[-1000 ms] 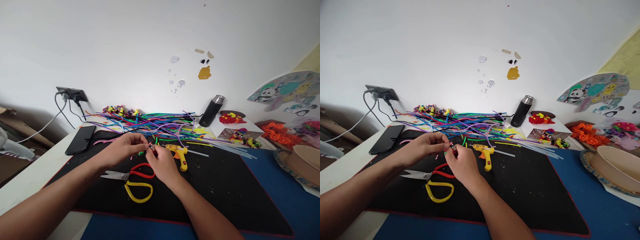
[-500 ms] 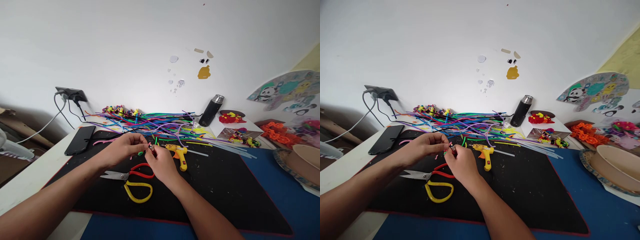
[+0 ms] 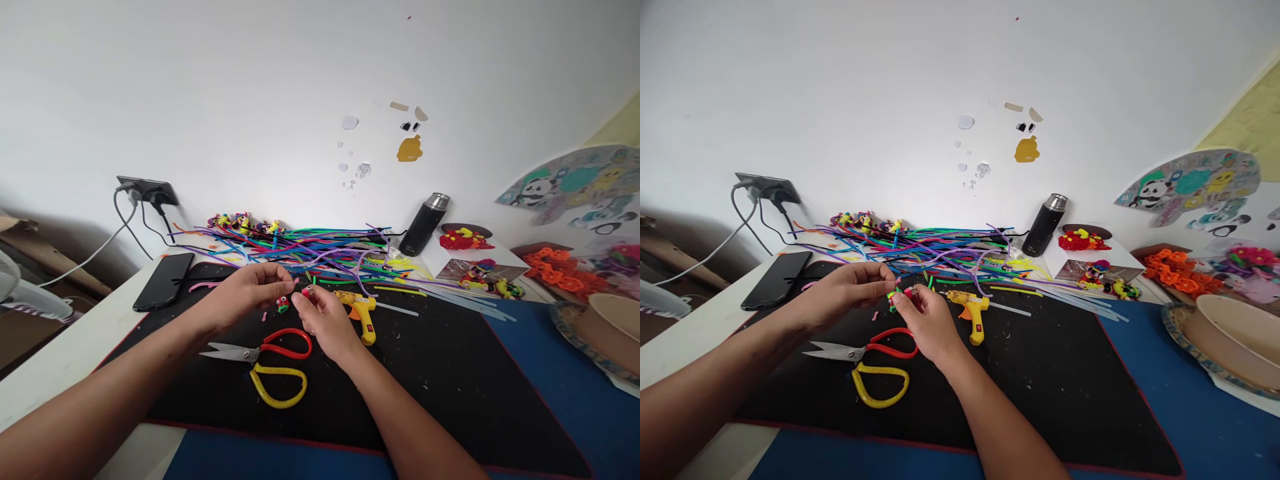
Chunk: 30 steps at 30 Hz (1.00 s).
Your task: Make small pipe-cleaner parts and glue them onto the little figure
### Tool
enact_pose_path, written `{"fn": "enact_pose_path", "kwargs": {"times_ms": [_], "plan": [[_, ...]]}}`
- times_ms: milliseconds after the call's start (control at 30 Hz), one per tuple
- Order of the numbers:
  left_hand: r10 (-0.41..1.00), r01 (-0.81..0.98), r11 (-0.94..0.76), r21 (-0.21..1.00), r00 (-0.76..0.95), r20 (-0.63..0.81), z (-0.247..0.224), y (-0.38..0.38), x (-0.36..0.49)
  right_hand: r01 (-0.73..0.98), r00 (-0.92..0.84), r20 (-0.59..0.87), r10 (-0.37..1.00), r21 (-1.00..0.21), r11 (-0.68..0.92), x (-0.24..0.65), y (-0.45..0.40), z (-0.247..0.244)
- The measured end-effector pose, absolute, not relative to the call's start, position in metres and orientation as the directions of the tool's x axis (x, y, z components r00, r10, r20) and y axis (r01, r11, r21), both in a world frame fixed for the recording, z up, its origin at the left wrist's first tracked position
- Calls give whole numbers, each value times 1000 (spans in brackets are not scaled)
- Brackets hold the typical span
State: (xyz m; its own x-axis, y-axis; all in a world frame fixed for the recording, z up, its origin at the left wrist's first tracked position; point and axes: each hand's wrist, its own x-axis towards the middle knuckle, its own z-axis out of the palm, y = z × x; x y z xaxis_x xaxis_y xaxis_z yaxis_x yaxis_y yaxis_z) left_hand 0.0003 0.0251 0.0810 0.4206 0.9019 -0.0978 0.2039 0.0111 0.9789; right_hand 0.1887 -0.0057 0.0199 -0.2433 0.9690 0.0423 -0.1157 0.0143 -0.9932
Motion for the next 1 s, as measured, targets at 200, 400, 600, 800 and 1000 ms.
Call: {"fn": "enact_pose_path", "kwargs": {"times_ms": [200, 400, 600, 800, 1000], "plan": [[905, 135, 75, 988, 408, -125, 78, 24, 3, -364, -221, 12, 975, -929, -71, 191, -1, 25], [905, 95, 112, 989, 401, -141, 74, 22, 3, -393, -226, -12, 974, -914, -103, 191, 0, 25], [901, 106, 93, 990, 413, -129, 75, 21, 8, -396, -242, -23, 970, -910, -120, 188, 0, 26], [905, 106, 104, 989, 401, -139, 75, 20, 9, -398, -240, -31, 970, -908, -128, 190, -1, 25], [901, 109, 109, 988, 408, -144, 74, 20, 10, -407, -234, -34, 972, -904, -130, 190, 0, 24]]}}
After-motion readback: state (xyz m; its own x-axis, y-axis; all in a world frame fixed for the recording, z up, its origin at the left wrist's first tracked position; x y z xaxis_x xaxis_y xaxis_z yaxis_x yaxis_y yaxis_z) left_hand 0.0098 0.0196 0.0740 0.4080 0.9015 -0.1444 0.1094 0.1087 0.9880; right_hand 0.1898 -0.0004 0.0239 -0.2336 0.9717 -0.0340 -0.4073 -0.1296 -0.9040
